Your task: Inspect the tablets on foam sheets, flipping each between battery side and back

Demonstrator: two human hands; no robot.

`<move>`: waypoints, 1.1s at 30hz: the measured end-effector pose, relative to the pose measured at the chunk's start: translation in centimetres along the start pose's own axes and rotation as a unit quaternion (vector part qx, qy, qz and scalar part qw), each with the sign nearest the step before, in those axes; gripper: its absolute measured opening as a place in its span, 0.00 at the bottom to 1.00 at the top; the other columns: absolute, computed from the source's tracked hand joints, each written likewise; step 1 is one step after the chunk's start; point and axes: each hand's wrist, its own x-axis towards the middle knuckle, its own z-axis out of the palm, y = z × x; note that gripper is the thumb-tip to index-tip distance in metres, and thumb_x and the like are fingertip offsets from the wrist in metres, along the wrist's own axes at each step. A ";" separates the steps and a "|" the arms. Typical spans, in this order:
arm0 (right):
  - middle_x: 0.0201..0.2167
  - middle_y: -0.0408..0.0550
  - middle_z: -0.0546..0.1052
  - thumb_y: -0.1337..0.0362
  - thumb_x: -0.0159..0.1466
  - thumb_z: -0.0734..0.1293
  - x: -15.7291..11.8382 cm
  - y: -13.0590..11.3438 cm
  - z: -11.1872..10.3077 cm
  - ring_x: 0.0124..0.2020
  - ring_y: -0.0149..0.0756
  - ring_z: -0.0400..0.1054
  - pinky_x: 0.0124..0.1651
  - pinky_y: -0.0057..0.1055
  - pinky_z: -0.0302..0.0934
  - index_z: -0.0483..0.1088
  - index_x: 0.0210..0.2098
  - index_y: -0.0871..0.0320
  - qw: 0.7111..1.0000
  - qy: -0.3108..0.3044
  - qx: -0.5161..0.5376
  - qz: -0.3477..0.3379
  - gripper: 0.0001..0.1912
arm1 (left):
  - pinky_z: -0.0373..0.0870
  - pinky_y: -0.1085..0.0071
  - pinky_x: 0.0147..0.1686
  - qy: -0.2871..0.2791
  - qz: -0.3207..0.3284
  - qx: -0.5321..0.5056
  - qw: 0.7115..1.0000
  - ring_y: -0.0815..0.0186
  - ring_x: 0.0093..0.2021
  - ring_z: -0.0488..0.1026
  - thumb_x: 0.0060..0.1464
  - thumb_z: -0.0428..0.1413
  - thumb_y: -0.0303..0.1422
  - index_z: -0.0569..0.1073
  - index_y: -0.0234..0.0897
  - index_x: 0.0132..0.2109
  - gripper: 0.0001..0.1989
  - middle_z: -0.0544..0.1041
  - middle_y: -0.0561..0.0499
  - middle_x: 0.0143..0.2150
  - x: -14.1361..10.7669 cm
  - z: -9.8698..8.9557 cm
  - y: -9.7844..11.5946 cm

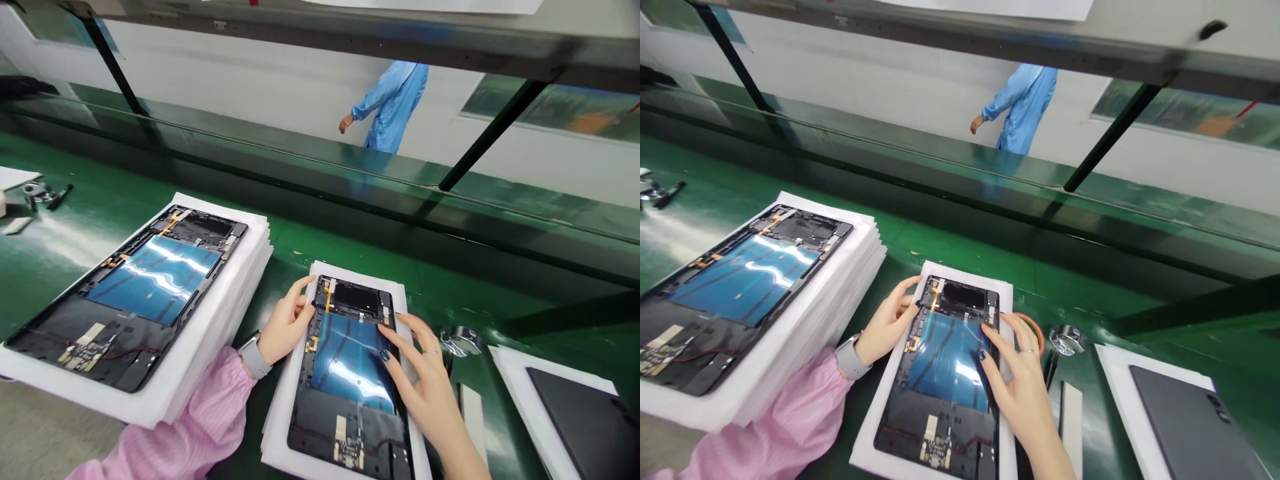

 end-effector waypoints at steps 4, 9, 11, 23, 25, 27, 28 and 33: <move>0.68 0.51 0.52 0.60 0.72 0.58 -0.1 0.1 0.1 0.67 0.56 0.47 0.60 0.64 0.49 0.61 0.63 0.41 0.999 -0.045 0.023 0.009 0.20 | 0.62 0.72 0.27 0.004 0.001 0.005 1.000 0.67 0.27 0.68 0.60 0.51 0.35 0.60 0.37 0.63 0.25 0.72 0.55 0.28 0.0 0.1 -0.1; 0.73 0.43 0.40 0.58 0.73 0.55 -0.3 0.0 0.2 0.71 0.56 0.36 0.64 0.65 0.42 0.54 0.67 0.36 0.993 -0.091 0.058 0.050 0.24 | 0.62 0.72 0.27 0.002 0.002 0.007 1.000 0.67 0.26 0.67 0.60 0.50 0.35 0.60 0.37 0.63 0.25 0.72 0.55 0.28 0.0 0.1 -0.2; 0.72 0.46 0.44 0.57 0.73 0.55 -0.3 0.2 0.2 0.70 0.55 0.39 0.64 0.64 0.45 0.54 0.67 0.38 0.993 -0.064 0.068 0.078 0.24 | 0.62 0.72 0.27 0.001 0.001 0.007 1.000 0.67 0.26 0.67 0.61 0.50 0.35 0.60 0.37 0.63 0.25 0.72 0.55 0.29 0.0 0.1 -0.2; 0.66 0.54 0.54 0.59 0.72 0.54 0.4 0.7 -0.1 0.65 0.59 0.49 0.59 0.64 0.53 0.60 0.64 0.45 0.998 -0.012 -0.044 0.050 0.22 | 0.62 0.73 0.27 0.003 0.002 0.009 1.000 0.67 0.26 0.69 0.60 0.51 0.34 0.62 0.38 0.62 0.23 0.73 0.55 0.28 -0.1 0.1 0.0; 0.66 0.54 0.54 0.60 0.73 0.54 0.6 0.7 -0.2 0.66 0.59 0.47 0.59 0.66 0.52 0.58 0.66 0.43 0.998 -0.016 -0.049 0.039 0.23 | 0.62 0.72 0.27 0.002 0.000 0.010 1.000 0.67 0.26 0.69 0.60 0.50 0.34 0.62 0.37 0.62 0.23 0.73 0.55 0.28 -0.1 0.1 0.0; 0.67 0.53 0.53 0.61 0.73 0.54 0.6 0.8 -0.1 0.67 0.59 0.45 0.60 0.66 0.50 0.55 0.67 0.42 0.999 -0.025 -0.037 0.030 0.24 | 0.62 0.72 0.27 0.002 0.001 0.009 1.000 0.67 0.26 0.69 0.60 0.50 0.33 0.62 0.37 0.62 0.23 0.73 0.54 0.29 -0.1 0.1 0.1; 0.68 0.52 0.52 0.61 0.73 0.53 0.5 0.9 0.0 0.68 0.58 0.44 0.61 0.66 0.49 0.54 0.67 0.41 0.999 -0.032 -0.027 0.028 0.24 | 0.62 0.72 0.26 0.003 0.002 0.007 1.000 0.67 0.26 0.68 0.60 0.51 0.33 0.62 0.37 0.62 0.24 0.73 0.54 0.29 -0.1 0.1 0.1; 0.70 0.46 0.49 0.60 0.74 0.52 0.3 1.4 0.4 0.70 0.55 0.41 0.64 0.63 0.45 0.56 0.67 0.40 0.998 -0.050 0.020 0.032 0.23 | 0.60 0.73 0.25 0.012 0.009 0.009 1.000 0.68 0.24 0.66 0.60 0.51 0.34 0.63 0.37 0.61 0.23 0.73 0.55 0.28 -0.1 0.1 0.1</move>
